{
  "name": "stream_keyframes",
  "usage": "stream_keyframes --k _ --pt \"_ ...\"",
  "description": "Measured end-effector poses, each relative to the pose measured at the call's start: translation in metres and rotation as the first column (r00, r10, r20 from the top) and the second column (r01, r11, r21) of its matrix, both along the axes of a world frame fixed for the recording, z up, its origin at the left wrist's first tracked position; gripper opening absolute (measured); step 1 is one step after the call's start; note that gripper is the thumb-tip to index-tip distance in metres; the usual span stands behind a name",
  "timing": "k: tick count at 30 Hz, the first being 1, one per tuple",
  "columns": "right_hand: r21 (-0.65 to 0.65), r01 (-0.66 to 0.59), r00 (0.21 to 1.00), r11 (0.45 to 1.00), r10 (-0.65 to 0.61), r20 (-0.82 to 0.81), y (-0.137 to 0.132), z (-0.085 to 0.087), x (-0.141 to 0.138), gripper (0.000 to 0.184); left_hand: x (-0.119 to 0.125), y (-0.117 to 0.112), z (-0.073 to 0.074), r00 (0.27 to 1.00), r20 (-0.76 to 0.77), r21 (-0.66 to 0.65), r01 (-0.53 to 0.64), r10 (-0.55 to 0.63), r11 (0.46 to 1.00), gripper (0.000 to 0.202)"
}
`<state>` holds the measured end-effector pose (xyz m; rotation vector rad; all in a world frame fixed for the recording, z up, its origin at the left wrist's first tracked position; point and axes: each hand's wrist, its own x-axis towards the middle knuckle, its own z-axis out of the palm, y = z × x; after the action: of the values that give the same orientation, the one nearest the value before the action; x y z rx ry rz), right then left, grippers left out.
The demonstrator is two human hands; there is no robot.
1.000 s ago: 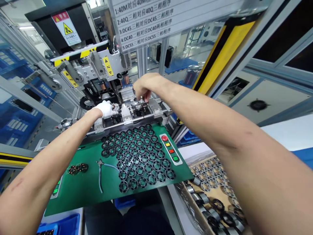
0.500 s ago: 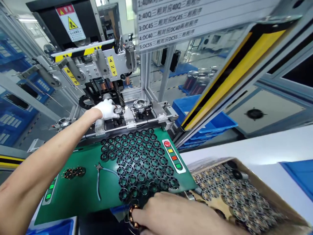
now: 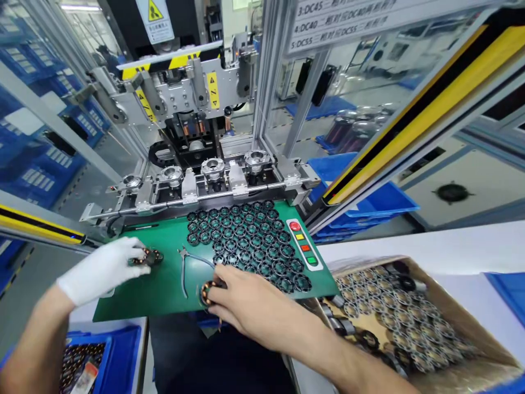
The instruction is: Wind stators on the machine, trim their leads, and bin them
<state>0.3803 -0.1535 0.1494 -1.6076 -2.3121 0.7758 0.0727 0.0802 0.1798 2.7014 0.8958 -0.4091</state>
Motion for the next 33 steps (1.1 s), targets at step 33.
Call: stream_keyframes --k 33 --pt "0.207 0.346 0.910 0.915 -0.381 0.163 0.131 -0.095 -0.033 0.006 0.112 -0.050 -0.132 0.845 0.435 0.151 -0.409 0.311 0.900 0.005"
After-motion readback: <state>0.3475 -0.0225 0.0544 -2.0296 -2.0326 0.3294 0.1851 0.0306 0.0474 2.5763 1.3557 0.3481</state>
